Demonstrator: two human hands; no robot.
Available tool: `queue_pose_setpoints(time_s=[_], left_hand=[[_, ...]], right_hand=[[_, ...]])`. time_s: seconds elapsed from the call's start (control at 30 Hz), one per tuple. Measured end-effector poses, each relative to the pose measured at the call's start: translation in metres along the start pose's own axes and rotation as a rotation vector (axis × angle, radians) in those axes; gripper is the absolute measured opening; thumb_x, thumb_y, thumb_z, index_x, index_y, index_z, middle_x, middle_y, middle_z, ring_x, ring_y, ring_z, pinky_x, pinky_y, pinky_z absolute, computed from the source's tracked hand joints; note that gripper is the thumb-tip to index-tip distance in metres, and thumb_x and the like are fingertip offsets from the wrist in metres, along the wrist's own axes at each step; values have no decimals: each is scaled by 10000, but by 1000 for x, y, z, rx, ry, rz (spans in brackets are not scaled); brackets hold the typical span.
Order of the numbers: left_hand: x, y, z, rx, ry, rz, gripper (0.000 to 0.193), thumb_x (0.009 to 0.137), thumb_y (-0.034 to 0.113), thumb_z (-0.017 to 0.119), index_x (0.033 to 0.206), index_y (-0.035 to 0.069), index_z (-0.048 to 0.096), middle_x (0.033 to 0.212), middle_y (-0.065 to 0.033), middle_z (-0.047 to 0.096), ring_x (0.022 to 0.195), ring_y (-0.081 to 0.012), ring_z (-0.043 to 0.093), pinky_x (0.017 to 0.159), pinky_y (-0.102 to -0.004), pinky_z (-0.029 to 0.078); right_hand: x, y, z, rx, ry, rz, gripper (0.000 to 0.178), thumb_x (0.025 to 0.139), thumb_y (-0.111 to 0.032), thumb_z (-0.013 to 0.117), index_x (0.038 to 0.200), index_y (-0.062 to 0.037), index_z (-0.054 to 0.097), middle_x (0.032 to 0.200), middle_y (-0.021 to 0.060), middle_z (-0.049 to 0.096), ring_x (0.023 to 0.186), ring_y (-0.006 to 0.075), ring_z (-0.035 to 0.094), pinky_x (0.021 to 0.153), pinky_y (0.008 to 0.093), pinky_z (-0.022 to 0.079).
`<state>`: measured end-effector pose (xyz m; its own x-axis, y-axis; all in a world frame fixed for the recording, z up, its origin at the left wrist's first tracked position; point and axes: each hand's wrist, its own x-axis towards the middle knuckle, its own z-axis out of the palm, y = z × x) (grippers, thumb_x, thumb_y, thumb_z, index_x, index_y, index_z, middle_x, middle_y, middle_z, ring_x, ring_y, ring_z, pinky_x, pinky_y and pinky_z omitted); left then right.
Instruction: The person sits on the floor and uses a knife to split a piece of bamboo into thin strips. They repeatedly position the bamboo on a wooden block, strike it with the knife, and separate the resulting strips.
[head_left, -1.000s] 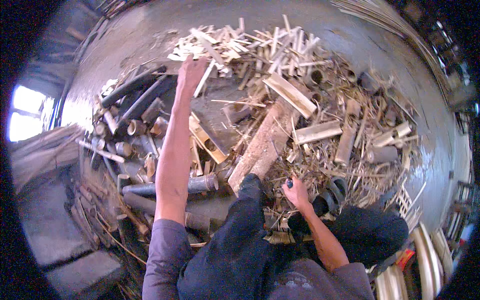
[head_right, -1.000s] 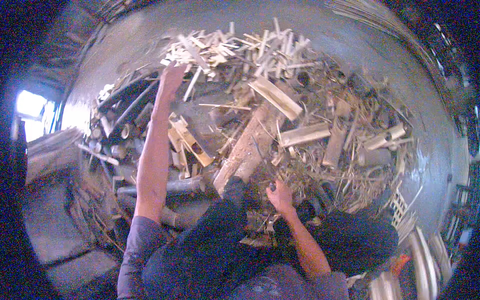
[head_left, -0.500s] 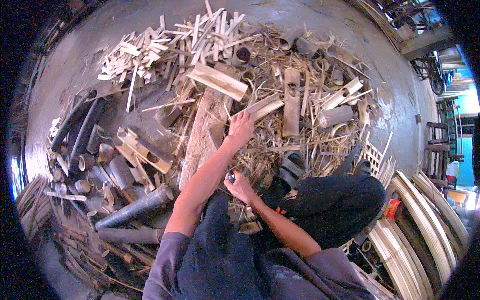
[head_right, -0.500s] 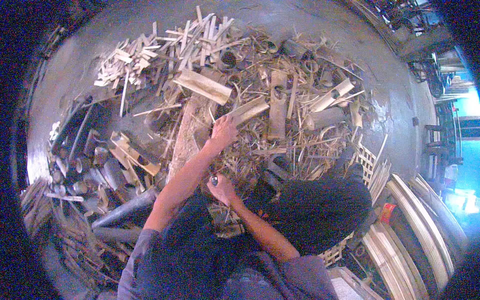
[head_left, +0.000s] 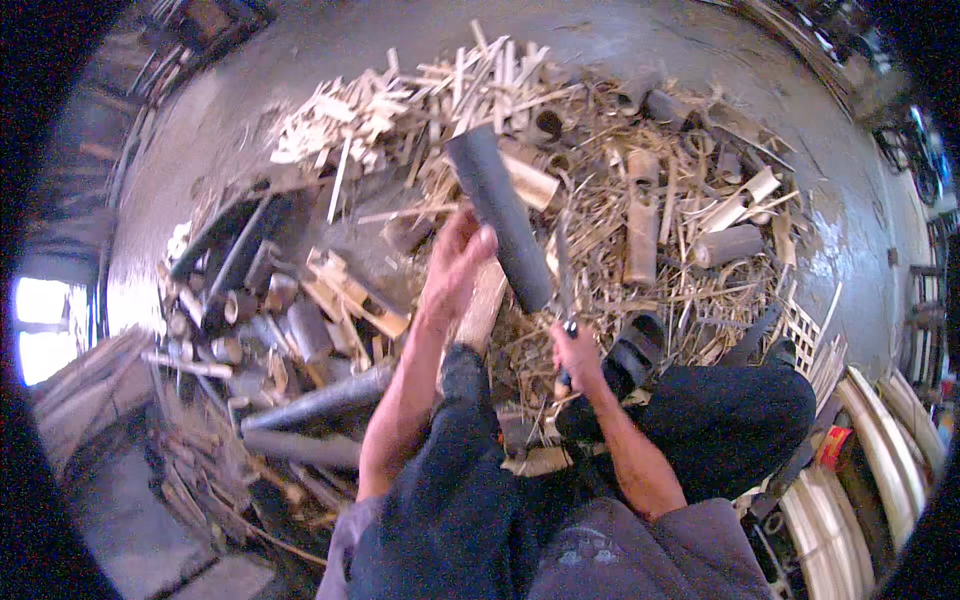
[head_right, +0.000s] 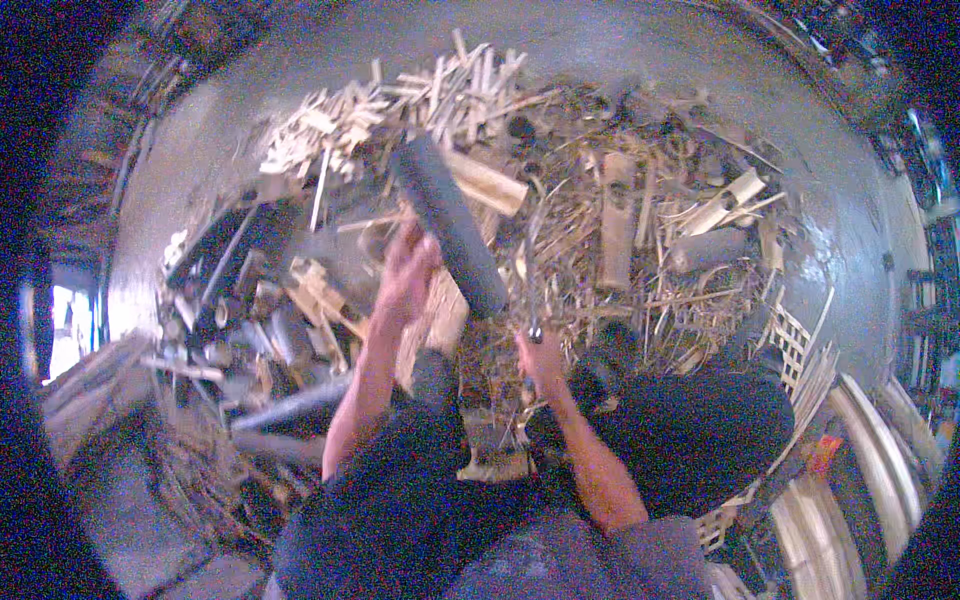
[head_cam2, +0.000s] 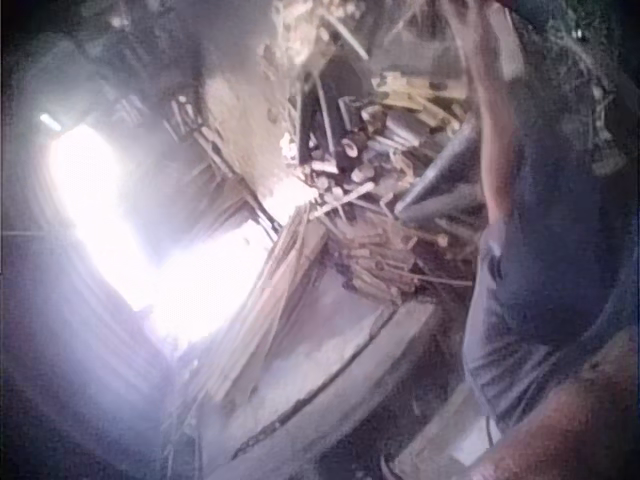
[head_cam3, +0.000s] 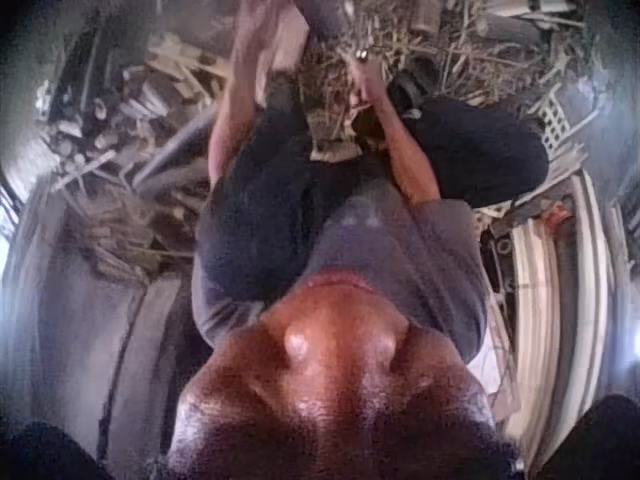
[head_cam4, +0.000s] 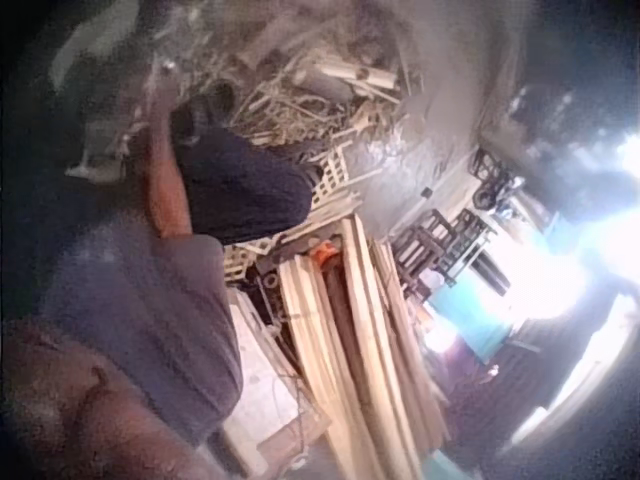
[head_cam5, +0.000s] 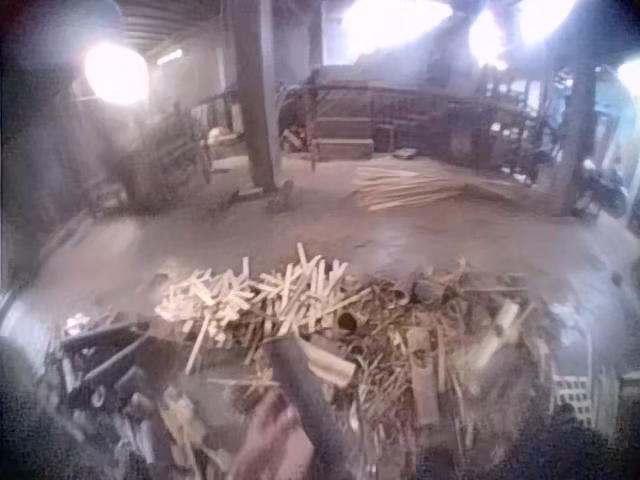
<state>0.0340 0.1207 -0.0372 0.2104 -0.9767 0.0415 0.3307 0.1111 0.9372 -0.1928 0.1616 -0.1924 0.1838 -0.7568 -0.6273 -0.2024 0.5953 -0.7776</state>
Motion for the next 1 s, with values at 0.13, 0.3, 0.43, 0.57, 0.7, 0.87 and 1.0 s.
queue_pose_setpoints(time_s=[0.13,0.3,0.43,0.57,0.7,0.87,1.0], left_hand=[[-7,37,-12,559,491,-31,221,861,183,660,986,3,634,874,-9,647,798,-95,566,773,-254,455],[-37,-45,-68,590,423,60,204,816,153,702,939,-1,648,778,-23,648,698,-92,542,645,-278,452],[-52,-45,-74,1020,389,-135,248,802,190,716,926,-14,650,689,-126,631,623,-135,576,593,-315,457],[-49,-22,-44,909,291,-141,235,817,203,679,894,-15,632,767,-176,654,640,-258,620,597,-346,469],[-52,-36,-48,931,231,-99,209,830,167,656,933,-9,607,804,-173,667,686,-288,644,625,-358,485],[-52,-49,-55,847,215,38,178,829,134,652,899,-15,586,801,-185,656,713,-319,648,630,-378,483],[-55,-51,-57,815,191,124,158,833,116,642,896,-16,582,815,-195,649,734,-341,643,634,-385,481]], right_hand=[[-12,-39,-13,-359,44,-279,337,890,-317,579,1038,-14,581,642,83,600,520,187,594,477,330,473],[-41,-90,10,-477,62,-598,425,950,-358,494,1209,-21,471,673,54,533,490,116,539,445,265,422],[-100,-162,39,-264,-202,-375,407,965,-326,468,1212,-2,476,649,50,568,479,125,542,457,294,450],[-108,-185,57,-238,-246,-371,335,969,-277,470,1197,-33,490,605,9,499,479,96,501,450,275,429],[-106,-186,69,-185,-279,-318,319,977,-282,455,1194,-50,487,598,5,489,470,83,489,438,256,411],[-98,-178,72,-200,-317,-316,316,978,-288,453,1201,-65,478,613,10,500,449,81,480,414,252,397],[-98,-178,75,-163,-328,-225,253,989,-343,425,1044,-102,477,660,17,491,457,79,467,400,237,380]])
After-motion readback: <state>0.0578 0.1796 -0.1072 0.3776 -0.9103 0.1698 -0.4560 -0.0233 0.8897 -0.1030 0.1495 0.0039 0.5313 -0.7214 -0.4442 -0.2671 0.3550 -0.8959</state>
